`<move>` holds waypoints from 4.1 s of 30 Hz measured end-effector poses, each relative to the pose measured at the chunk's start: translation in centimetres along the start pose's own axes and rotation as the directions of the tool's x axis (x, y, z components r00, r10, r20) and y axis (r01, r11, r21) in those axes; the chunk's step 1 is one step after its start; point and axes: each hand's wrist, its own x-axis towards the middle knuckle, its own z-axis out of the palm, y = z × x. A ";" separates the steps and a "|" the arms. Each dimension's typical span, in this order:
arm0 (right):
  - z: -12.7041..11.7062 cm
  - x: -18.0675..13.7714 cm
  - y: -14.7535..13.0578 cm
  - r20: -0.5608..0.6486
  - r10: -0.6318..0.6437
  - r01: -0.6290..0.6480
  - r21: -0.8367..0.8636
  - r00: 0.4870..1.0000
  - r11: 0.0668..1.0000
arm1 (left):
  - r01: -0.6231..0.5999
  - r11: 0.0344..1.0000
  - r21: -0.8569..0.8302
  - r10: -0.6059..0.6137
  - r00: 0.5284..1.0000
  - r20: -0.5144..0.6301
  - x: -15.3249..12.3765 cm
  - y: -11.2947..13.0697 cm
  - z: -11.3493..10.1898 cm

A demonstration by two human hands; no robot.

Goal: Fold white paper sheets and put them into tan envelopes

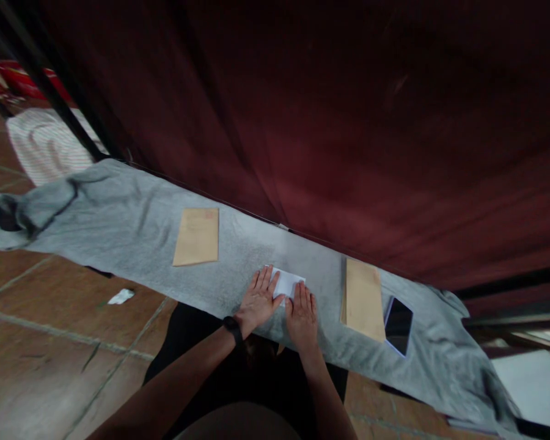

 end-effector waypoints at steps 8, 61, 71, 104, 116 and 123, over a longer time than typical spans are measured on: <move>-0.1 -0.9 0.9 -0.009 0.039 -0.039 -0.048 0.999 0.998 | 0.019 1.000 -0.003 -0.019 0.999 -0.032 -0.2 -0.4 -0.2; -2.7 -5.7 2.1 0.045 -0.102 0.099 0.055 0.994 0.994 | -0.197 0.975 -0.104 0.202 0.978 0.042 -2.8 0.2 -3.2; -3.7 -3.0 2.6 0.086 -0.072 0.048 0.251 0.994 0.967 | -0.228 0.965 -0.128 0.235 0.971 0.044 -2.7 0.1 -3.8; 0.1 4.5 0.2 0.237 -0.252 0.198 0.230 0.938 0.953 | -0.420 0.868 -0.263 0.439 0.898 0.012 -3.0 -0.9 -2.8; 0.3 3.0 2.6 0.182 -0.153 0.136 0.100 0.971 0.986 | -0.432 0.862 -0.264 0.460 0.886 0.052 -2.8 -1.0 -3.7; -0.3 1.6 3.6 0.164 -0.083 0.082 0.016 0.983 0.997 | -0.413 0.888 -0.204 0.424 0.906 0.010 -3.2 -1.3 -3.1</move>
